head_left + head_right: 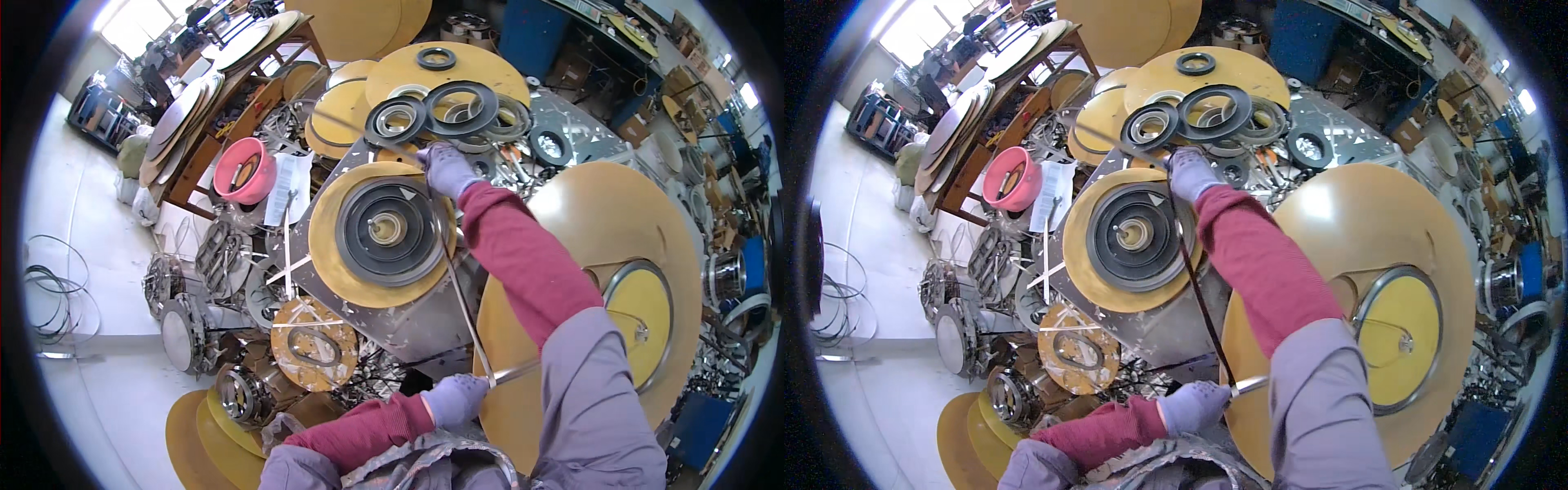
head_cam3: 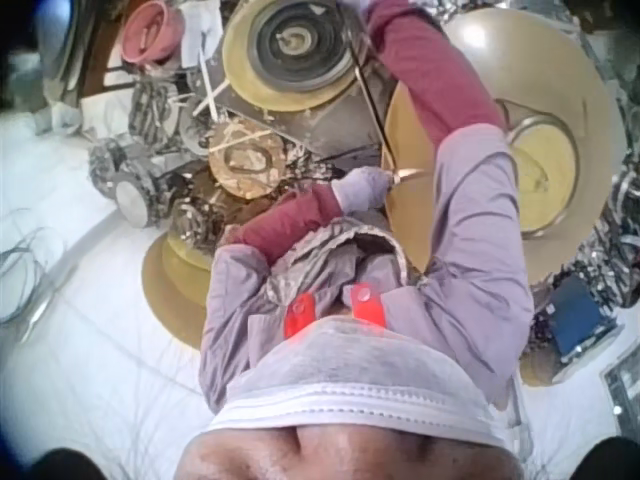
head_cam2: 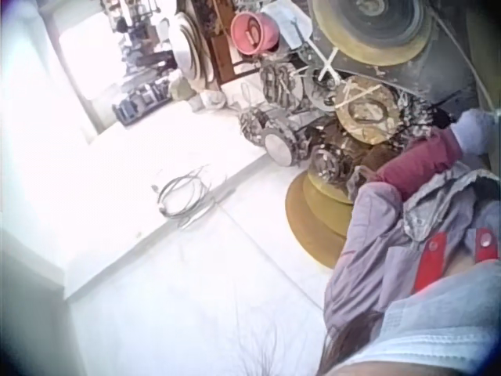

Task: The person uses a straight metal ruler and a circular cutting tool to score and cut a large yellow circular sheet. They rotate the sheet and the tools to create straight cuts, then remove the cut metal ring and place it on a digital scale.

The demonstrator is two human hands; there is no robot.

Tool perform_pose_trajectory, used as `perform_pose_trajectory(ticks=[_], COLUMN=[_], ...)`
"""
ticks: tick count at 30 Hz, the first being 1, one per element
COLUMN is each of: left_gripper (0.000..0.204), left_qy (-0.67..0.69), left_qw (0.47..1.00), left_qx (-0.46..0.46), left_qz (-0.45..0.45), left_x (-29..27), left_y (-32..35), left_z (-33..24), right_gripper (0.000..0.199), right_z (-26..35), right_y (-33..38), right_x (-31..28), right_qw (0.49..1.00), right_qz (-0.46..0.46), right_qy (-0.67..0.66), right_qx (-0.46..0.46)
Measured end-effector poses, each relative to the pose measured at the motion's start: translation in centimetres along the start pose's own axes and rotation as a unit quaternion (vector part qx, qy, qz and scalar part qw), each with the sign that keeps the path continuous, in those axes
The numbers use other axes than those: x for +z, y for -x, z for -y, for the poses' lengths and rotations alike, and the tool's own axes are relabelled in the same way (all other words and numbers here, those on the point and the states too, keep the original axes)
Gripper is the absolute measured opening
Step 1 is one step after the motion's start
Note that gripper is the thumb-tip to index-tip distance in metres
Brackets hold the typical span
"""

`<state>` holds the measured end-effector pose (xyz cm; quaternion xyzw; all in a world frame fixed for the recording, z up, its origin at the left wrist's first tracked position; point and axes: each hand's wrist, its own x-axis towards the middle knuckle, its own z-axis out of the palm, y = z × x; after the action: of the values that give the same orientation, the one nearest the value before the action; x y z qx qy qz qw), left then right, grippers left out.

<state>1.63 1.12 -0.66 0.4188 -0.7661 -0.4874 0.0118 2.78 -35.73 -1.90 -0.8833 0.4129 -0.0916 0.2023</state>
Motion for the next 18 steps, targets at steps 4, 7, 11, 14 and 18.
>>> perform_pose_trajectory(ticks=[4,7,11,14,18], left_gripper=[0.018,0.019,0.017,0.018,0.018], left_qy=[0.012,0.011,-0.003,-0.005,-0.015], left_qw=[0.999,0.999,0.999,0.998,0.994], left_qx=[0.012,-0.015,-0.046,-0.070,-0.094], left_qz=[-0.040,-0.049,0.005,0.001,0.057], left_x=[0.8,-0.5,-3.7,-4.9,-6.8], left_y=[-0.4,-1.9,-4.0,-2.8,-1.5], left_z=[-0.3,-1.3,-2.3,-1.9,-3.2], right_gripper=[0.028,0.029,0.035,0.029,0.027], right_z=[0.7,-1.3,-15.2,-22.2,-37.5], right_y=[1.6,4.9,12.4,23.0,45.0], right_x=[1.5,0.4,-1.2,-9.0,-16.1], right_qw=[0.995,0.998,0.996,0.975,0.891], right_qz=[-0.058,-0.037,-0.054,-0.043,-0.163], right_qy=[0.060,0.005,0.042,0.092,0.093], right_qx=[-0.058,-0.040,-0.064,0.195,0.412])
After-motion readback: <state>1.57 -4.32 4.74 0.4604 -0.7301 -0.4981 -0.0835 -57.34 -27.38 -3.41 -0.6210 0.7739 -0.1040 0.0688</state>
